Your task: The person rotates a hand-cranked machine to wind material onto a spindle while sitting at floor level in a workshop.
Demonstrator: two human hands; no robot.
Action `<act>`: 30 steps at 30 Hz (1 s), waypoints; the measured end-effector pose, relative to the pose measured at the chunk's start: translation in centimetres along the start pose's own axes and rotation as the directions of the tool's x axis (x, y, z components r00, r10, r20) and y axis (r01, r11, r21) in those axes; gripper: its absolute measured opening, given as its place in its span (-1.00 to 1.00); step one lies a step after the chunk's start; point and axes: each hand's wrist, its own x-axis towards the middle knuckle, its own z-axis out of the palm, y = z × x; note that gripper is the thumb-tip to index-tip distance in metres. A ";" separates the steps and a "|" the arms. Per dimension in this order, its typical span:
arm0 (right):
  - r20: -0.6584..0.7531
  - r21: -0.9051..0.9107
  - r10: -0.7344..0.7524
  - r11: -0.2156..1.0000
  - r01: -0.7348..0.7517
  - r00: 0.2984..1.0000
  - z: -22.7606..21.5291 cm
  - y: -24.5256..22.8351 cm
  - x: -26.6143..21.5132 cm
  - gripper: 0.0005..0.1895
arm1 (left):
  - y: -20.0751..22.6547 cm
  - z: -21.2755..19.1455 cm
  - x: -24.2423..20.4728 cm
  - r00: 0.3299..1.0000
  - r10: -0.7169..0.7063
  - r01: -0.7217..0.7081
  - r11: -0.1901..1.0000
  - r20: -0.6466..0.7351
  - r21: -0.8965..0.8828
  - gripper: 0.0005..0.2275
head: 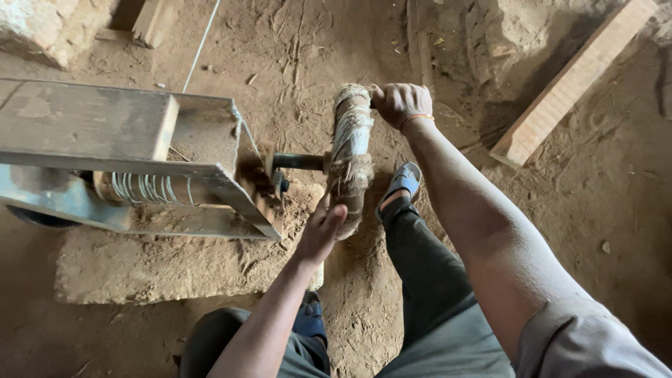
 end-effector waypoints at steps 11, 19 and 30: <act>0.173 0.012 0.049 0.999 -0.052 0.984 0.0 -0.3 0.4 -0.34 | 2.5 -0.6 -0.3 0.999 -0.050 0.049 0.997 0.017 0.068 0.16; 0.207 0.024 0.049 0.998 -0.056 0.977 -0.3 -0.1 0.3 -0.33 | 0.2 -3.1 -0.1 0.993 -0.010 -0.020 0.967 0.117 0.254 0.33; 0.194 0.019 0.035 0.999 -0.039 0.980 0.6 0.2 0.6 -0.34 | -1.8 -0.1 0.0 0.981 0.189 -0.188 0.982 -0.037 0.037 0.13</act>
